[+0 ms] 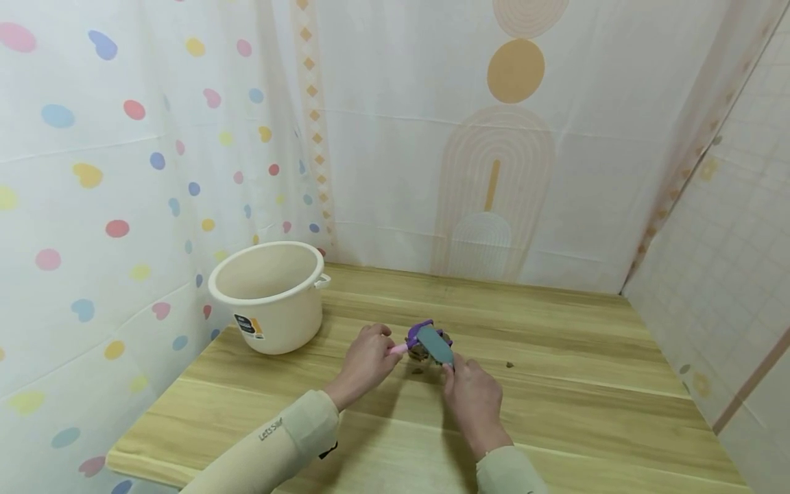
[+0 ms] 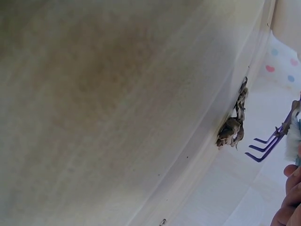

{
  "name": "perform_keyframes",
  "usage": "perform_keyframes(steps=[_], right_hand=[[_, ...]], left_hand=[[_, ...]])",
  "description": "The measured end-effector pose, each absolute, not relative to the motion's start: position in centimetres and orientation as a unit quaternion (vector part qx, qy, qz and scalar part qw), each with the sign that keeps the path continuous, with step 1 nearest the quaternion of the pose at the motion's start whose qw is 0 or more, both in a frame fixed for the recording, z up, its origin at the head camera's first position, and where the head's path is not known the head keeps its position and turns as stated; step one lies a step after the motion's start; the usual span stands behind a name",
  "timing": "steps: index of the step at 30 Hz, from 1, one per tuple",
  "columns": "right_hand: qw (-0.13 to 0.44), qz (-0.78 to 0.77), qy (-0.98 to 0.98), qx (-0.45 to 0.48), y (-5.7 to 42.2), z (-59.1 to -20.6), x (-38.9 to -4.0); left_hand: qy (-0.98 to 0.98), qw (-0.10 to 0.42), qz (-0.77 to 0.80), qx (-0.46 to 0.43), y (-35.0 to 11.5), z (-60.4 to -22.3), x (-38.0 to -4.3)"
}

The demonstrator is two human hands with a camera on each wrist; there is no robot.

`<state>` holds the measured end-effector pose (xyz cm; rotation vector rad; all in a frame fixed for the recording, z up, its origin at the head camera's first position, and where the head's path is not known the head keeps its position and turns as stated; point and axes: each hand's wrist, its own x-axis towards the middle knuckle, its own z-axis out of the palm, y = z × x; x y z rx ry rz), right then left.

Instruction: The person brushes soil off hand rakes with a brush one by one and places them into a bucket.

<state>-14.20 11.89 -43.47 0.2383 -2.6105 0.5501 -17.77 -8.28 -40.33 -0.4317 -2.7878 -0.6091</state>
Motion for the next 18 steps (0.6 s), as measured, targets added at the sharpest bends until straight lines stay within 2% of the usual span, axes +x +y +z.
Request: perform_keyframes(steps=[7,14,18], right_hand=[[0.248,0.197,-0.945,0.081,12.12,-43.44,-14.42],[0.227,0.199,-0.951,0.067,12.34,-43.41,-14.40],[0.235,0.198,-0.949,0.067,12.36,-43.45,-14.43]], left_hand=[[-0.958,0.132,-0.208,-0.147,-8.26,-40.04,-17.79],[-0.957,0.127,-0.217,-0.148,-8.34,-40.03,-17.68],[-0.956,0.128,-0.220,-0.144,-8.38,-40.09,-17.62]])
